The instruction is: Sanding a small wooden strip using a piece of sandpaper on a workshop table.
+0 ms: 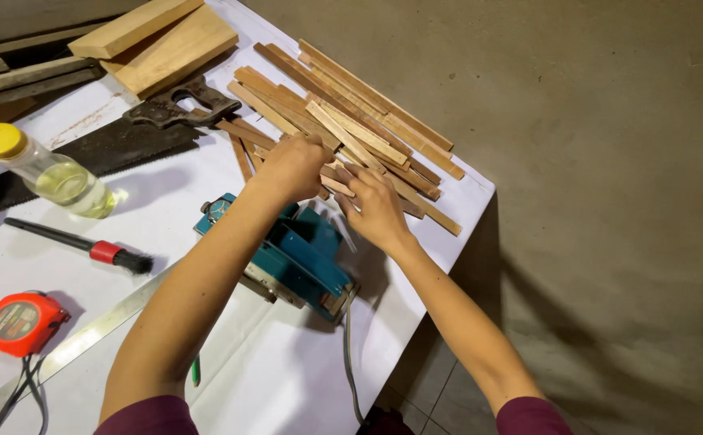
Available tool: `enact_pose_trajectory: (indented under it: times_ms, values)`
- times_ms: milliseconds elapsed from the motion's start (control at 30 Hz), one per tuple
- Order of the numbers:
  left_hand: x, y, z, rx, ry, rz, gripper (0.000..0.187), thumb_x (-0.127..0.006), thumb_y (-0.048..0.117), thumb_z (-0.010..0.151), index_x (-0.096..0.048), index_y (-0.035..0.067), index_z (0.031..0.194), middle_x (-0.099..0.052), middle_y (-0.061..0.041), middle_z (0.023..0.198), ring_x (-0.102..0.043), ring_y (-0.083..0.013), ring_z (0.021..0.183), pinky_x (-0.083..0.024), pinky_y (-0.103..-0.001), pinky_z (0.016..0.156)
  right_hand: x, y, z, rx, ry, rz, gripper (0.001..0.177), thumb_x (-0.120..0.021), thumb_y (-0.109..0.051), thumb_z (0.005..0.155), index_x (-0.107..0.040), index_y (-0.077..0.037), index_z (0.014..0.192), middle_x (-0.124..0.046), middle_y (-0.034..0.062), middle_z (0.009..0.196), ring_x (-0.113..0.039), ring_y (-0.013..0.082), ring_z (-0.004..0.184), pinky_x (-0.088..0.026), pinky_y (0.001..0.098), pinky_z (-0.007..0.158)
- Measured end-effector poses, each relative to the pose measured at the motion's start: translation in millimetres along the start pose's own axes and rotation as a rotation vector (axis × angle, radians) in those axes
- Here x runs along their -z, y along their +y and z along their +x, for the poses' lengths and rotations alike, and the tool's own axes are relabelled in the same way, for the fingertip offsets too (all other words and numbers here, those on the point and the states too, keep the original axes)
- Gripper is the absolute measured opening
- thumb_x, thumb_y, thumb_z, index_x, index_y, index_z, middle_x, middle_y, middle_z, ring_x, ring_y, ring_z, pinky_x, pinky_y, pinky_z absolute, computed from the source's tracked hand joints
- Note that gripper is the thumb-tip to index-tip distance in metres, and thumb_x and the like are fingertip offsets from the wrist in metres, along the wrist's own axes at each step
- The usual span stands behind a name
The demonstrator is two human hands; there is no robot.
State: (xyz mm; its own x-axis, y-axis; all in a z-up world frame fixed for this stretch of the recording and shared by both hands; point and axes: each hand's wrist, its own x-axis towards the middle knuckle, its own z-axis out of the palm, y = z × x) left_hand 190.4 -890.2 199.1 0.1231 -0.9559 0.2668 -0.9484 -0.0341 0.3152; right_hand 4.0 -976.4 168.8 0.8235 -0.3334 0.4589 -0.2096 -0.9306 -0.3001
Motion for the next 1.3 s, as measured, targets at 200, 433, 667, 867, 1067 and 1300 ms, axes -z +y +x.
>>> enact_pose_trajectory:
  times_ms: [200, 433, 667, 867, 1067, 1300]
  values:
    - [-54, -34, 31, 0.075, -0.332, 0.085, 0.042, -0.067, -0.003, 0.076, -0.078, 0.018, 0.111, -0.07, -0.012, 0.119, -0.065, -0.0321, 0.115, -0.054, -0.044, 0.094, -17, 33, -14, -0.036, -0.081, 0.098, 0.046, -0.073, -0.004, 0.081, -0.069, -0.004, 0.127, -0.069, 0.0152, 0.125, -0.063, 0.0373, 0.112, -0.052, 0.0443, 0.097]
    - [-64, -40, 48, 0.065, -0.464, 0.13, 0.036, -0.064, 0.0, 0.086, -0.079, 0.02, 0.112, -0.073, -0.014, 0.115, -0.069, -0.0312, 0.112, -0.056, -0.042, 0.095, -40, 60, -28, -0.117, -0.083, 0.183, 0.047, -0.062, 0.011, 0.088, -0.067, -0.004, 0.132, -0.066, 0.0132, 0.117, -0.062, 0.0324, 0.11, -0.052, 0.0403, 0.1]
    - [-63, -56, 74, 0.062, -0.378, 0.081, 0.04, -0.077, 0.015, 0.083, -0.073, 0.022, 0.123, -0.067, -0.008, 0.128, -0.065, -0.0291, 0.117, -0.055, -0.042, 0.095, -45, 77, -24, -0.128, -0.104, 0.212, 0.046, -0.062, 0.005, 0.091, -0.066, -0.005, 0.136, -0.066, 0.0119, 0.117, -0.063, 0.0303, 0.109, -0.053, 0.0385, 0.098]
    - [-51, -40, 95, 0.012, -0.494, 0.204, 0.069, -0.086, 0.025, 0.077, -0.059, 0.017, 0.14, -0.056, -0.009, 0.142, -0.054, -0.0285, 0.131, -0.048, -0.038, 0.108, -46, 99, 0, -0.247, -0.146, 0.224, 0.03, -0.072, -0.018, 0.096, -0.073, -0.009, 0.124, -0.07, 0.0094, 0.118, -0.067, 0.0286, 0.111, -0.054, 0.0382, 0.097]
    - [-117, -62, 110, -0.07, -0.289, 0.217, 0.074, -0.076, 0.012, 0.076, -0.048, 0.013, 0.144, -0.044, -0.01, 0.154, -0.045, -0.0316, 0.135, -0.046, -0.044, 0.101, -56, 123, 29, -0.151, -0.045, -0.047, 0.041, -0.071, -0.014, 0.089, -0.069, -0.001, 0.128, -0.061, 0.02, 0.132, -0.055, 0.0382, 0.125, -0.044, 0.0462, 0.106]
    - [-130, -71, 94, -0.159, -0.281, 0.398, 0.024, -0.06, 0.02, 0.095, -0.068, 0.012, 0.117, -0.062, -0.009, 0.13, -0.05, -0.0284, 0.135, -0.045, -0.046, 0.108, -72, 122, 23, -0.321, -0.135, 0.024, 0.045, -0.069, 0.001, 0.085, -0.07, 0.0, 0.13, -0.064, 0.0174, 0.114, -0.059, 0.0354, 0.116, -0.048, 0.0434, 0.105]
